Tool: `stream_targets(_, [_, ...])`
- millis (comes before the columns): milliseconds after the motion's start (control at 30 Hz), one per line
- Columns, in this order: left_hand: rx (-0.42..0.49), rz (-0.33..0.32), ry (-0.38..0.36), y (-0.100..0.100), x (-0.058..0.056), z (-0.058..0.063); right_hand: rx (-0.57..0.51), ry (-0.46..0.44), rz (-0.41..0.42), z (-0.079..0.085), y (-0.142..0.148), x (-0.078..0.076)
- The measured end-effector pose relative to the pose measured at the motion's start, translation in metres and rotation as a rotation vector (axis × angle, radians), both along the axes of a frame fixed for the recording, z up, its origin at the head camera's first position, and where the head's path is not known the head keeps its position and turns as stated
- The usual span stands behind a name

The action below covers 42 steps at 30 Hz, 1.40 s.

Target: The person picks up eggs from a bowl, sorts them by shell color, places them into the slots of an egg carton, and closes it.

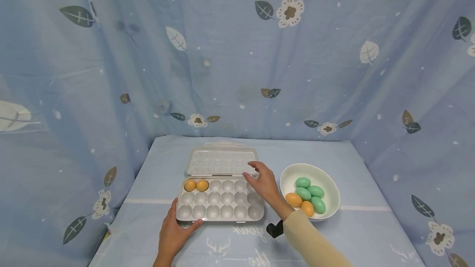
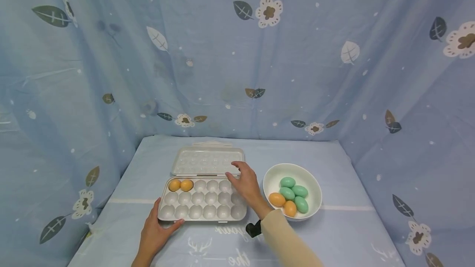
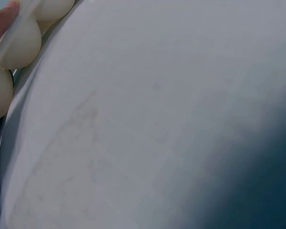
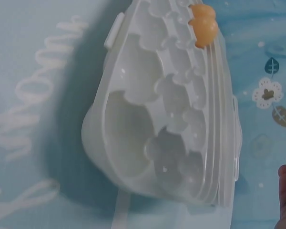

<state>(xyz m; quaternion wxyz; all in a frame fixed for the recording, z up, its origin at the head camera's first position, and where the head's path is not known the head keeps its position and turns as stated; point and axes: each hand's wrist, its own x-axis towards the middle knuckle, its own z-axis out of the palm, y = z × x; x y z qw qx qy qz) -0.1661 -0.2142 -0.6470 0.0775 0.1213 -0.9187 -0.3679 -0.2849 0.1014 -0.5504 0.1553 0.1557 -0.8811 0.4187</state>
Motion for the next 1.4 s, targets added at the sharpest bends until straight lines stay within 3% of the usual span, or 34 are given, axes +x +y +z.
stream_targets(433, [-0.015, 0.005, 0.006, 0.001, -0.001, -0.002, 0.012, 0.07, -0.113, -0.001, 0.055, 0.008])
stream_targets(733, [-0.004, 0.001, -0.015, -0.001, -0.002, -0.004, 0.003, -0.103, -0.162, 0.002, 0.087, 0.024])
stream_targets(1000, [-0.008, -0.006, -0.014, 0.0, -0.002, -0.003, 0.043, -0.122, -0.183, -0.006, 0.116, 0.041])
stream_targets(1400, [-0.013, 0.0, -0.017, 0.001, -0.002, -0.003, 0.151, -0.244, -0.183, -0.011, 0.148, 0.059])
